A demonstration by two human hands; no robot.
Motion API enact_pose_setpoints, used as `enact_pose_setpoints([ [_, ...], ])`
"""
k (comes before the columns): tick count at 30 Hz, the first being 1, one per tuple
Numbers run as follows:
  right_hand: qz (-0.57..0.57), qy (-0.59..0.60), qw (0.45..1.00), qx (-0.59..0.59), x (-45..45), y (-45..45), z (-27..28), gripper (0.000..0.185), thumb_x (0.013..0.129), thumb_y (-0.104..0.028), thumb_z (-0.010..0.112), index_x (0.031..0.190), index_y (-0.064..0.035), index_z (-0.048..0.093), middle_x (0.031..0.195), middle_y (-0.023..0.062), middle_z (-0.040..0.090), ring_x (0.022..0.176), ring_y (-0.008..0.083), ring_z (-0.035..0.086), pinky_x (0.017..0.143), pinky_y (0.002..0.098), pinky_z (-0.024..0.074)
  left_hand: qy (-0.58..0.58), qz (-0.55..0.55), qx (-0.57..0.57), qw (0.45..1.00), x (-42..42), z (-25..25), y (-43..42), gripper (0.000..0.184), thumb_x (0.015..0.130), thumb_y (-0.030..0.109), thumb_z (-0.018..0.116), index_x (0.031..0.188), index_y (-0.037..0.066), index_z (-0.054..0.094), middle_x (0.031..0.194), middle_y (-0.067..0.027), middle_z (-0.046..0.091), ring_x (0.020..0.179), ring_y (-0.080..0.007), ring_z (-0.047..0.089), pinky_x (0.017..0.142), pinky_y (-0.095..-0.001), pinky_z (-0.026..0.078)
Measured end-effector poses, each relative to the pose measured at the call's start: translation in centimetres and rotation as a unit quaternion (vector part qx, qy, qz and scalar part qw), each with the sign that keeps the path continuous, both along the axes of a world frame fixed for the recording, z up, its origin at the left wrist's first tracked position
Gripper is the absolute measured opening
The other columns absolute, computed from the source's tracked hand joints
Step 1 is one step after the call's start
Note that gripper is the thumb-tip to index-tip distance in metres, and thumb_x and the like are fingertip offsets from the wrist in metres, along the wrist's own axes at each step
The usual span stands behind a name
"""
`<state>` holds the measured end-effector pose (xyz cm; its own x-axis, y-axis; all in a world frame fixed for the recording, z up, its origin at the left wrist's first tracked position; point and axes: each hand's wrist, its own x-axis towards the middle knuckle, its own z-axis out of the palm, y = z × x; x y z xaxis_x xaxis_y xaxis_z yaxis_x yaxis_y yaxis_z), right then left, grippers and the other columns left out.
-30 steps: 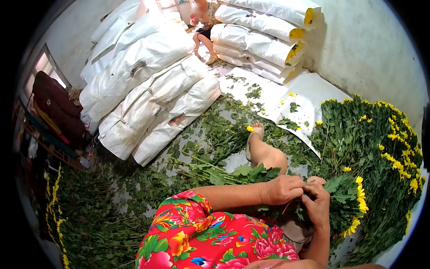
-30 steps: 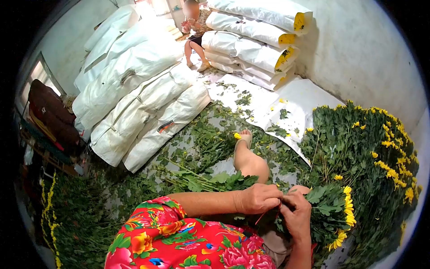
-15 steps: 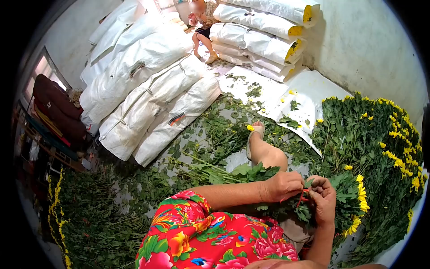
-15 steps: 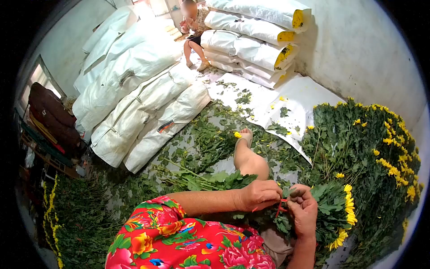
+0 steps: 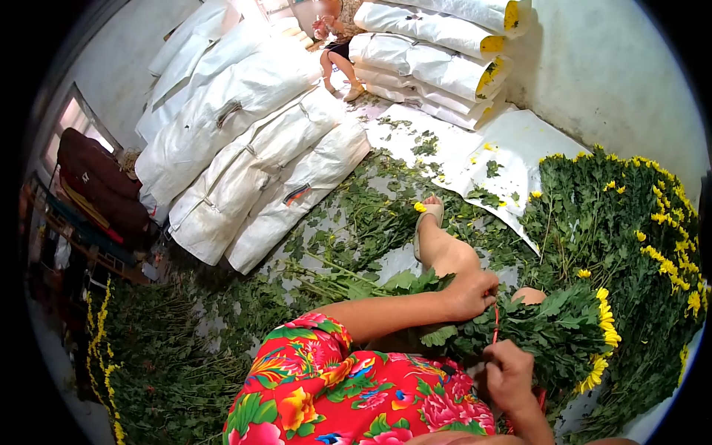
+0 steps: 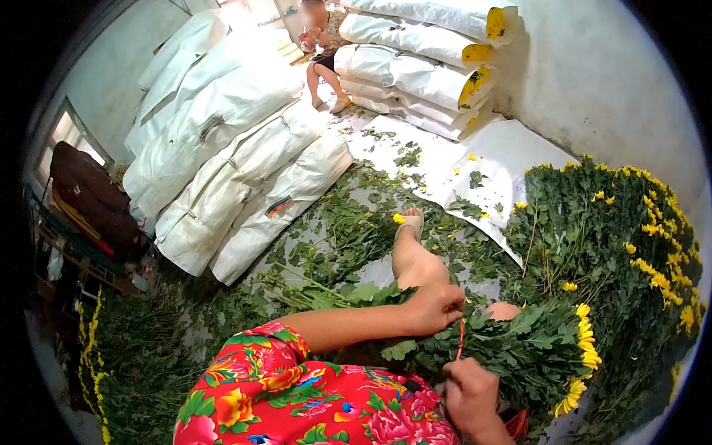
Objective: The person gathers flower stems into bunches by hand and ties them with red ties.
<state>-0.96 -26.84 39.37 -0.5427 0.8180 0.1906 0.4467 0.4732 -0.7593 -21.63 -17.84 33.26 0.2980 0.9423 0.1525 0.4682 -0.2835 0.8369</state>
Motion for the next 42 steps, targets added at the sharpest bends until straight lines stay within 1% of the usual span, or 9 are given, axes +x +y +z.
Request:
enact_pose_setpoints([
  [6,-0.185,0.086,0.960,-0.191,-0.3,-1.9,0.7,0.019,0.079,0.007,0.059,0.097,0.0022,0.055,0.071,0.0068,0.057,0.064,0.0103,0.051,0.060,0.0262,0.0443,0.125,-0.031,0.105,0.986,0.4,-0.2,0.4,0.014,0.078,0.007,0.066,0.080,0.000,0.054,0.079,-0.0177,0.059,0.078,-0.0405,0.059,0.065,-0.0483,0.046],
  [11,-0.138,-0.081,0.987,-0.016,0.4,-2.8,1.1,0.014,0.081,0.000,0.060,0.095,0.0026,0.059,0.077,0.0214,0.060,0.066,0.0412,0.057,0.063,0.0398,0.0475,0.176,-0.059,0.139,0.973,0.3,0.7,0.1,0.012,0.080,0.009,0.063,0.078,0.000,0.055,0.080,-0.0172,0.059,0.079,-0.0400,0.060,0.066,-0.0485,0.047],
  [16,-0.104,-0.046,0.993,-0.033,0.5,-2.4,2.5,0.008,0.082,-0.003,0.060,0.088,0.0027,0.059,0.096,0.0210,0.063,0.088,0.0343,0.062,0.069,0.0370,0.0479,0.142,-0.051,0.168,0.974,0.0,0.7,-0.1,0.014,0.082,0.011,0.063,0.077,0.000,0.055,0.076,-0.0177,0.059,0.075,-0.0390,0.059,0.066,-0.0476,0.047],
  [19,-0.075,0.080,0.994,0.021,-0.2,-1.7,0.9,0.009,0.085,-0.005,0.062,0.085,0.0023,0.058,0.099,0.0183,0.065,0.092,0.0289,0.064,0.072,0.0360,0.0488,0.010,-0.022,0.098,0.995,-0.1,-0.2,0.4,0.019,0.088,0.014,0.062,0.078,0.000,0.056,0.075,-0.0138,0.060,0.068,-0.0301,0.060,0.061,-0.0391,0.047],
  [20,-0.044,0.149,0.988,-0.027,-0.4,-1.3,0.3,0.013,0.088,-0.009,0.062,0.085,0.0029,0.057,0.102,0.0186,0.065,0.096,0.0285,0.064,0.075,0.0369,0.0490,-0.124,-0.088,-0.081,0.985,-0.3,-0.3,0.8,0.022,0.092,0.018,0.060,0.078,0.001,0.057,0.074,-0.0102,0.061,0.063,-0.0237,0.057,0.057,-0.0342,0.045],
  [24,-0.004,0.327,0.901,-0.285,-1.3,-0.2,-2.1,0.020,0.095,-0.013,0.056,0.082,0.0014,0.055,0.091,0.0118,0.063,0.083,0.0175,0.059,0.072,0.0275,0.0455,-0.340,-0.169,-0.408,0.831,-0.3,2.6,0.8,0.030,0.100,0.026,0.052,0.079,0.004,0.059,0.071,-0.0020,0.060,0.052,-0.0084,0.049,0.046,-0.0243,0.037],
  [34,-0.084,0.222,0.959,-0.155,0.1,1.1,0.0,0.018,0.093,-0.008,0.055,0.078,-0.0009,0.049,0.072,0.0047,0.048,0.062,0.0117,0.041,0.056,0.0278,0.0343,-0.355,-0.105,-0.378,0.849,1.4,2.7,0.8,0.031,0.102,0.031,0.049,0.078,0.010,0.050,0.063,0.0025,0.044,0.052,-0.0072,0.039,0.042,-0.0215,0.026],
  [36,-0.072,0.205,0.969,-0.117,0.8,0.2,-1.3,0.018,0.094,-0.008,0.053,0.078,-0.0014,0.049,0.071,0.0037,0.047,0.061,0.0101,0.040,0.055,0.0272,0.0332,-0.429,-0.042,-0.426,0.795,1.0,1.0,0.6,0.033,0.102,0.032,0.049,0.077,0.012,0.047,0.062,0.0036,0.041,0.052,-0.0073,0.034,0.043,-0.0217,0.023],
  [42,-0.121,0.391,0.870,-0.275,1.5,0.3,-3.4,0.018,0.099,-0.015,0.052,0.086,-0.0031,0.050,0.071,0.0026,0.049,0.057,0.0081,0.041,0.051,0.0242,0.0335,-0.426,-0.076,-0.446,0.784,0.0,-1.1,1.4,0.038,0.102,0.039,0.046,0.079,0.009,0.047,0.071,-0.0095,0.055,0.054,-0.0153,0.051,0.042,-0.0234,0.034],
])
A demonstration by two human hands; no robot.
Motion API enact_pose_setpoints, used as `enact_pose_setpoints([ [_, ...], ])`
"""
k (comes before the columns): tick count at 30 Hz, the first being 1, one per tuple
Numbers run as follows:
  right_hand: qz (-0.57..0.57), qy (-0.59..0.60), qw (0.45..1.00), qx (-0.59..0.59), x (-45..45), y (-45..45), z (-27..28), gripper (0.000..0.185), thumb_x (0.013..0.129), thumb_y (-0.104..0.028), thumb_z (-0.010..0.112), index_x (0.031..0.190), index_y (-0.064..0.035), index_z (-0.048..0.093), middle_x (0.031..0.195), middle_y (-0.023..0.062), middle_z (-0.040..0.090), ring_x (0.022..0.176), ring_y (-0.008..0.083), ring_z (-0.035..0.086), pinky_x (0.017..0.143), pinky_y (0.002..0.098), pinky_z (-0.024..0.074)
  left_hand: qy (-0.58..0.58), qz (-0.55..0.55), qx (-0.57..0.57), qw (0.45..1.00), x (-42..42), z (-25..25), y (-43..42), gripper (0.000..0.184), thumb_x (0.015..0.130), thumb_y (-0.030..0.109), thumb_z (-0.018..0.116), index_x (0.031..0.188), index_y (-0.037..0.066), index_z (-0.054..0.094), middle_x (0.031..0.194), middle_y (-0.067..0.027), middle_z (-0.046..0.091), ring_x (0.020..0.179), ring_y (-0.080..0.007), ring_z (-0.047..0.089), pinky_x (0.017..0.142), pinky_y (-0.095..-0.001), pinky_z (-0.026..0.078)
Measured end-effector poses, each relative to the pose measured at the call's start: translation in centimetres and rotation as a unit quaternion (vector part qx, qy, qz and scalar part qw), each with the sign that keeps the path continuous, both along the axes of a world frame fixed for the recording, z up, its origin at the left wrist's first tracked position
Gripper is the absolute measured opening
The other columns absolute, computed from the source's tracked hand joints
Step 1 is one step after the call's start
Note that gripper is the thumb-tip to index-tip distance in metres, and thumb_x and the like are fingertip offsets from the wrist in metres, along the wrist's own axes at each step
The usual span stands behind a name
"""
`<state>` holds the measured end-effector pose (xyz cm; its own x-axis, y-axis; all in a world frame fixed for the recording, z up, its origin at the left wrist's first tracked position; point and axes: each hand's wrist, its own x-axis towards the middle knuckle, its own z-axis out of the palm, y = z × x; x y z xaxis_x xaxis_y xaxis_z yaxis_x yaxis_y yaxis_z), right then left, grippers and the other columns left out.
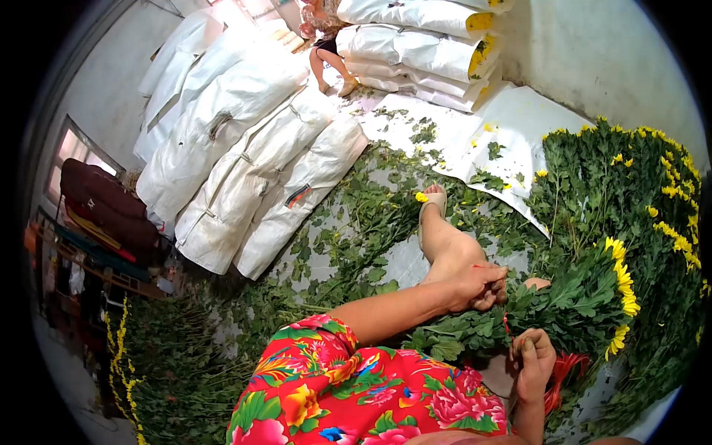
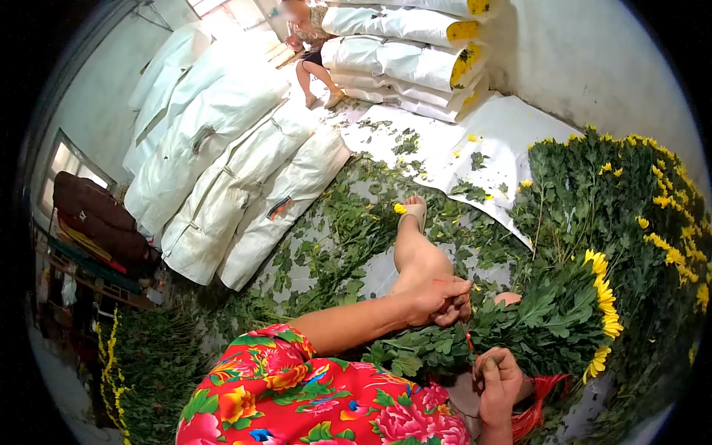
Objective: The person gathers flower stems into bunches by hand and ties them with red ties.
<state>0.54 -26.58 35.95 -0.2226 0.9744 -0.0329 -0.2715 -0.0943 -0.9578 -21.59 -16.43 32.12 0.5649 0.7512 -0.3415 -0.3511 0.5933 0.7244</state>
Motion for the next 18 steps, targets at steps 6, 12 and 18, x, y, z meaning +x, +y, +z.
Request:
enact_pose_setpoints([
  [6,0.024,0.070,0.996,-0.057,1.3,0.6,0.0,0.016,0.098,-0.016,0.055,0.090,-0.0033,0.053,0.074,0.0055,0.055,0.060,0.0113,0.049,0.053,0.0247,0.0392,0.011,-0.116,-0.049,0.992,0.8,4.2,-0.3,0.040,0.102,0.038,0.047,0.094,0.000,0.056,0.088,-0.0202,0.065,0.067,-0.0303,0.068,0.062,-0.0353,0.059],
  [12,-0.018,-0.073,0.995,0.058,-0.6,0.7,5.2,0.011,0.093,-0.005,0.057,0.085,0.0015,0.055,0.083,0.0097,0.060,0.074,0.0170,0.058,0.070,0.0295,0.0469,0.149,-0.077,0.342,0.925,2.0,4.0,-3.8,0.013,0.084,0.005,0.069,0.092,-0.003,0.064,0.084,-0.0039,0.065,0.073,-0.0087,0.059,0.065,-0.0261,0.050],
  [18,-0.025,-0.350,0.851,0.391,-3.3,4.5,6.6,0.007,0.084,0.003,0.057,0.090,0.0018,0.055,0.088,0.0156,0.061,0.073,0.0294,0.059,0.068,0.0344,0.0478,0.234,0.026,0.416,0.878,2.3,4.7,-5.2,0.011,0.082,0.002,0.069,0.092,-0.001,0.064,0.079,-0.0046,0.064,0.075,-0.0091,0.056,0.068,-0.0285,0.048],
])
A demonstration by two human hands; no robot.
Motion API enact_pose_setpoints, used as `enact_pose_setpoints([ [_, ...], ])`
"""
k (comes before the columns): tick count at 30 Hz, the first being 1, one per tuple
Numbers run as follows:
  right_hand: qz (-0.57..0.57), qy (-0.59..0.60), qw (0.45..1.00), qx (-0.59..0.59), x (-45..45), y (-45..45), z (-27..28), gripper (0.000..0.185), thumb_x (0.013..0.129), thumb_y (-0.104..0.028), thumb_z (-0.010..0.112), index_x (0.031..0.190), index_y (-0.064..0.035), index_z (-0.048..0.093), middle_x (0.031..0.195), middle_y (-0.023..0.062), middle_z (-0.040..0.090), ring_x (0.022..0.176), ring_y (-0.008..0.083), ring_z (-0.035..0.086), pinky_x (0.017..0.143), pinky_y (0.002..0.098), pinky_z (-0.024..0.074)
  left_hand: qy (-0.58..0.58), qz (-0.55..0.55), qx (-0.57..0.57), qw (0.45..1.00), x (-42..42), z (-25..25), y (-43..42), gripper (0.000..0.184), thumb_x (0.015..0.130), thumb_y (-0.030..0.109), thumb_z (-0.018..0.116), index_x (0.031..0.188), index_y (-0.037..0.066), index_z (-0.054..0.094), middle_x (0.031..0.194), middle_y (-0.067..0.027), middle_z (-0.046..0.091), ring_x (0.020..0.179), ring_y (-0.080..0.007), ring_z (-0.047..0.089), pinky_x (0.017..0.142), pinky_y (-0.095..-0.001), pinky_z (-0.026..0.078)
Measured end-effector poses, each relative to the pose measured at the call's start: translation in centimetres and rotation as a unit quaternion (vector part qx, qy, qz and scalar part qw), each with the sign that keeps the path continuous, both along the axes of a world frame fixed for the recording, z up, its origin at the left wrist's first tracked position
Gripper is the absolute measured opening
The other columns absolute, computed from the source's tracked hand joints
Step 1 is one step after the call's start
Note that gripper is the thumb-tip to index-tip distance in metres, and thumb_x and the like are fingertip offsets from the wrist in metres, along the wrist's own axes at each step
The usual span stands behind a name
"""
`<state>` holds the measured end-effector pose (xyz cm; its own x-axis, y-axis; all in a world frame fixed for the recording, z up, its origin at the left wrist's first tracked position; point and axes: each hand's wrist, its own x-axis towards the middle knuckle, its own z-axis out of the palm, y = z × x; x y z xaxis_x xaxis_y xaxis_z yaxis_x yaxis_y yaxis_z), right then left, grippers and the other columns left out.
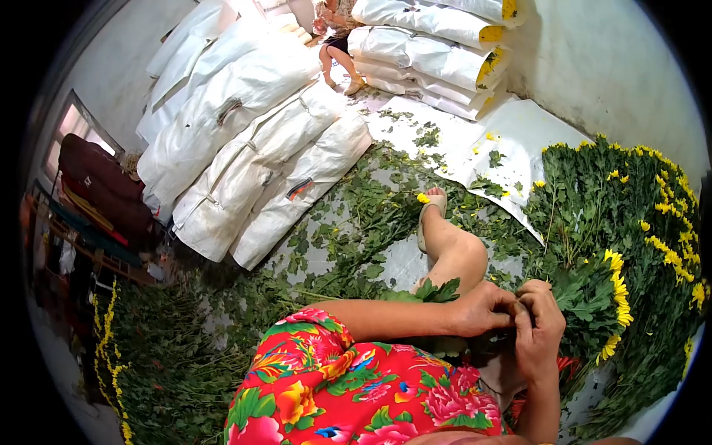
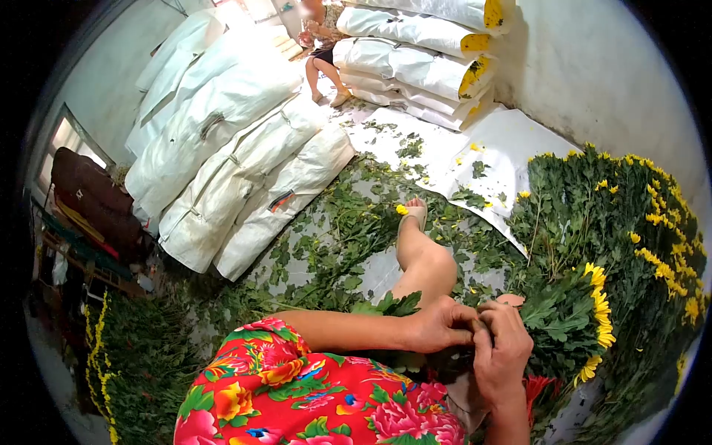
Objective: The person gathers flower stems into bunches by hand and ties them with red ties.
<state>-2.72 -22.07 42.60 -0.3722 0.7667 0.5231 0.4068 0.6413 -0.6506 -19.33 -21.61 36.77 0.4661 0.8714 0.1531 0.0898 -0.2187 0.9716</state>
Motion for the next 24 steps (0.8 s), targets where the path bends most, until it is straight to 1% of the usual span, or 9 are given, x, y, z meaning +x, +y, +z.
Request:
enact_pose_setpoints([
  [1,-0.021,-0.026,0.990,-0.137,0.4,-0.5,0.4,0.015,0.083,0.002,0.057,0.098,0.0004,0.057,0.087,0.0167,0.061,0.072,0.0327,0.060,0.068,0.0365,0.0488,-0.022,0.003,0.001,1.000,-0.1,-0.5,0.2,0.010,0.082,0.002,0.069,0.090,-0.001,0.063,0.078,-0.0045,0.064,0.075,-0.0092,0.056,0.069,-0.0283,0.048],
  [4,-0.017,-0.031,0.987,-0.155,1.3,-0.5,-1.1,0.025,0.082,0.001,0.059,0.107,-0.0003,0.057,0.083,0.0177,0.061,0.070,0.0332,0.061,0.065,0.0378,0.0486,-0.065,0.000,-0.001,0.998,-0.1,-0.9,0.4,0.009,0.083,0.002,0.069,0.086,-0.001,0.061,0.077,-0.0043,0.063,0.075,-0.0090,0.056,0.069,-0.0278,0.048],
  [9,-0.038,-0.093,0.993,-0.059,2.6,-1.2,-1.0,0.014,0.078,0.002,0.063,0.093,0.0006,0.062,0.078,0.0167,0.058,0.069,0.0346,0.060,0.062,0.0393,0.0468,-0.054,0.004,-0.015,0.998,-0.4,-0.1,1.1,0.013,0.083,0.002,0.070,0.079,0.000,0.057,0.074,-0.0033,0.062,0.073,-0.0085,0.055,0.067,-0.0272,0.047],
  [11,-0.081,-0.073,0.992,-0.068,2.6,-2.3,-1.2,0.011,0.075,0.003,0.067,0.085,0.0001,0.062,0.076,0.0156,0.057,0.069,0.0358,0.059,0.061,0.0395,0.0463,-0.065,-0.030,-0.148,0.986,-0.8,-0.3,1.8,0.016,0.080,0.002,0.072,0.077,0.000,0.057,0.072,-0.0023,0.061,0.069,-0.0083,0.055,0.065,-0.0273,0.048],
  [15,-0.064,-0.090,0.994,-0.022,1.2,-3.9,-2.1,0.015,0.072,0.000,0.071,0.082,-0.0033,0.061,0.075,0.0136,0.056,0.067,0.0349,0.058,0.059,0.0411,0.0454,-0.137,-0.037,-0.253,0.957,-0.5,-0.6,1.7,0.017,0.077,0.000,0.073,0.076,-0.001,0.056,0.070,-0.0022,0.061,0.066,-0.0090,0.055,0.064,-0.0276,0.049],
  [19,-0.023,-0.208,0.977,-0.028,2.0,-3.2,-0.3,0.014,0.071,-0.003,0.071,0.082,-0.0040,0.062,0.082,0.0099,0.059,0.079,0.0321,0.059,0.064,0.0415,0.0477,-0.089,-0.001,-0.086,0.992,-0.2,-0.9,1.4,0.014,0.071,-0.002,0.070,0.071,0.000,0.055,0.066,-0.0042,0.060,0.067,-0.0127,0.060,0.060,-0.0285,0.049],
  [21,-0.047,-0.149,0.987,0.024,1.3,-1.9,1.0,0.014,0.072,-0.002,0.069,0.084,-0.0025,0.062,0.094,0.0100,0.061,0.089,0.0329,0.058,0.069,0.0421,0.0482,0.056,-0.010,0.116,0.992,-0.7,0.0,1.0,0.016,0.072,-0.002,0.068,0.076,0.003,0.053,0.074,-0.0073,0.057,0.072,-0.0181,0.062,0.059,-0.0303,0.049],
  [22,-0.062,-0.116,0.990,0.047,1.1,-1.0,1.0,0.014,0.073,-0.002,0.069,0.085,-0.0020,0.063,0.098,0.0102,0.061,0.091,0.0336,0.058,0.070,0.0423,0.0484,0.055,-0.011,0.116,0.992,-0.5,0.1,1.0,0.016,0.072,-0.002,0.068,0.076,0.003,0.053,0.074,-0.0073,0.057,0.072,-0.0181,0.062,0.059,-0.0303,0.049],
  [24,-0.068,-0.085,0.992,0.058,1.6,0.8,-0.6,0.016,0.073,0.001,0.067,0.088,0.0003,0.062,0.092,0.0126,0.061,0.086,0.0347,0.059,0.070,0.0404,0.0484,0.123,0.027,0.411,0.903,-0.1,0.2,1.3,0.020,0.069,0.002,0.067,0.076,0.005,0.048,0.075,-0.0076,0.049,0.070,-0.0223,0.057,0.056,-0.0338,0.048],
])
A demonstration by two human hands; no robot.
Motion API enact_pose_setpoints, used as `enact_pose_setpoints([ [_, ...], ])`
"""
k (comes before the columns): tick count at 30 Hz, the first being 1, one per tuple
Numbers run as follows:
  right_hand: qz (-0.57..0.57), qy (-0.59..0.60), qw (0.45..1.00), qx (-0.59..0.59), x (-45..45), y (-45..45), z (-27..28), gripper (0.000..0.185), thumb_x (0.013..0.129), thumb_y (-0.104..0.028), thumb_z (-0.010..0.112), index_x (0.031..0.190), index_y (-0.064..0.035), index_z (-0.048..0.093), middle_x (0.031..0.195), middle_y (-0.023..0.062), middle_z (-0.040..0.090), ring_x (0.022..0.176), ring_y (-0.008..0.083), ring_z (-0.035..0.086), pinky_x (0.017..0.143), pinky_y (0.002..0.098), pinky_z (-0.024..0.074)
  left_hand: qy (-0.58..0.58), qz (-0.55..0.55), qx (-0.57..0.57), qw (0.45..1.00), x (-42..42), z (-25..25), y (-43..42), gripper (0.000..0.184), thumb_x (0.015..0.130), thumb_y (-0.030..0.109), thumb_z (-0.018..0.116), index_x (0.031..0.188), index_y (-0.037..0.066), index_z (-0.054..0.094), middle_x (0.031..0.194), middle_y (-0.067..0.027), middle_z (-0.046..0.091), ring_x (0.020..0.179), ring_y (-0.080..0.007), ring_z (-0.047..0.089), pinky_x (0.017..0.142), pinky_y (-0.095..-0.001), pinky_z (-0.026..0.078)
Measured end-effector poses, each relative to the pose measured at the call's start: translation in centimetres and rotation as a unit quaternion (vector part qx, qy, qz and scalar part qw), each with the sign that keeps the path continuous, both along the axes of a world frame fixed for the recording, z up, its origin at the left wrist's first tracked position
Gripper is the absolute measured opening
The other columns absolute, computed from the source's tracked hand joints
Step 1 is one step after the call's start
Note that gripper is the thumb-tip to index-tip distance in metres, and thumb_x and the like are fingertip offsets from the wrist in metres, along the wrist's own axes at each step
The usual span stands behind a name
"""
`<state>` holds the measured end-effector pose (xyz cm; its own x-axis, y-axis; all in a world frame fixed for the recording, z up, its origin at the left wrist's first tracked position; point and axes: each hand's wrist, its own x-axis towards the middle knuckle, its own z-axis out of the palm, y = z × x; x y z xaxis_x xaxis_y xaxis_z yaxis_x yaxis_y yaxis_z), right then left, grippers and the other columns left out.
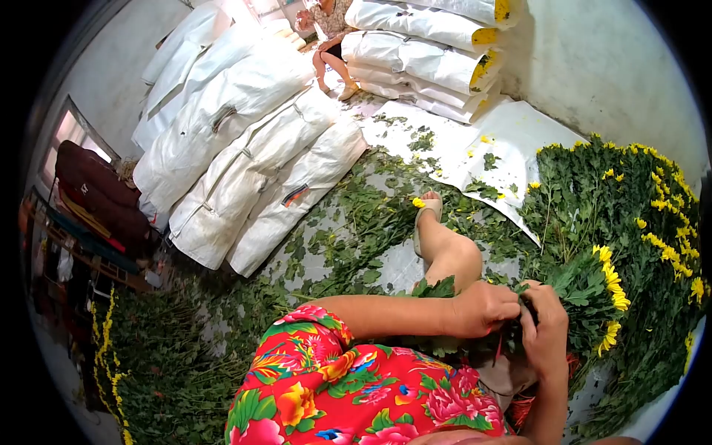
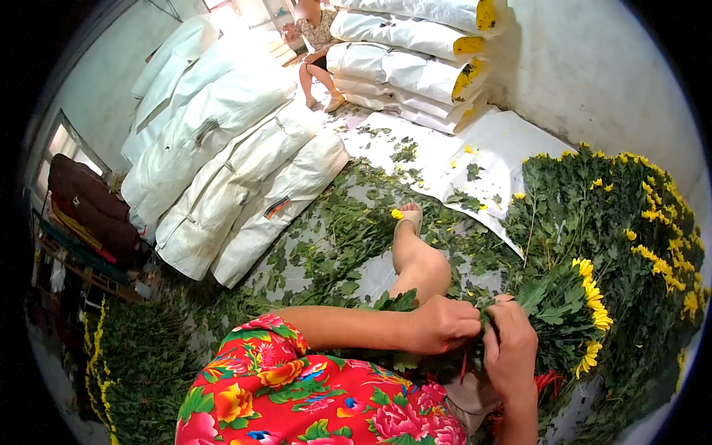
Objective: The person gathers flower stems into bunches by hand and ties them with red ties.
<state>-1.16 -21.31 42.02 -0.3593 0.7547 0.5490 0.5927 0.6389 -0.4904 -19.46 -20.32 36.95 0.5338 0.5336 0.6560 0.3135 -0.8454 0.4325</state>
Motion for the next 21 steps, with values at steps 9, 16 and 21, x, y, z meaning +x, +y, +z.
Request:
enact_pose_setpoints([
  [9,0.146,0.022,0.953,-0.266,1.2,3.0,-0.9,0.020,0.070,0.003,0.068,0.090,0.0031,0.064,0.074,0.0137,0.057,0.066,0.0234,0.058,0.063,0.0325,0.0460,0.073,-0.021,0.185,0.980,-0.7,0.9,1.4,0.016,0.071,0.013,0.060,0.079,0.006,0.048,0.082,-0.0062,0.046,0.072,-0.0223,0.053,0.058,-0.0320,0.048],
  [16,0.106,0.079,0.967,-0.220,0.5,2.7,-2.2,0.014,0.072,0.004,0.066,0.086,0.0040,0.062,0.073,0.0131,0.058,0.065,0.0225,0.058,0.062,0.0319,0.0461,0.089,0.050,0.140,0.985,-1.3,-0.2,1.2,0.016,0.075,0.013,0.062,0.081,0.005,0.050,0.078,-0.0072,0.048,0.072,-0.0238,0.055,0.059,-0.0350,0.048],
  [21,0.053,0.082,0.977,-0.192,-0.4,2.7,-2.7,0.010,0.073,0.005,0.063,0.083,0.0038,0.062,0.072,0.0152,0.057,0.065,0.0280,0.059,0.061,0.0343,0.0467,0.145,0.099,0.079,0.981,-0.8,0.2,1.1,0.018,0.074,0.015,0.066,0.080,0.004,0.053,0.076,-0.0094,0.054,0.071,-0.0265,0.060,0.056,-0.0383,0.048],
])
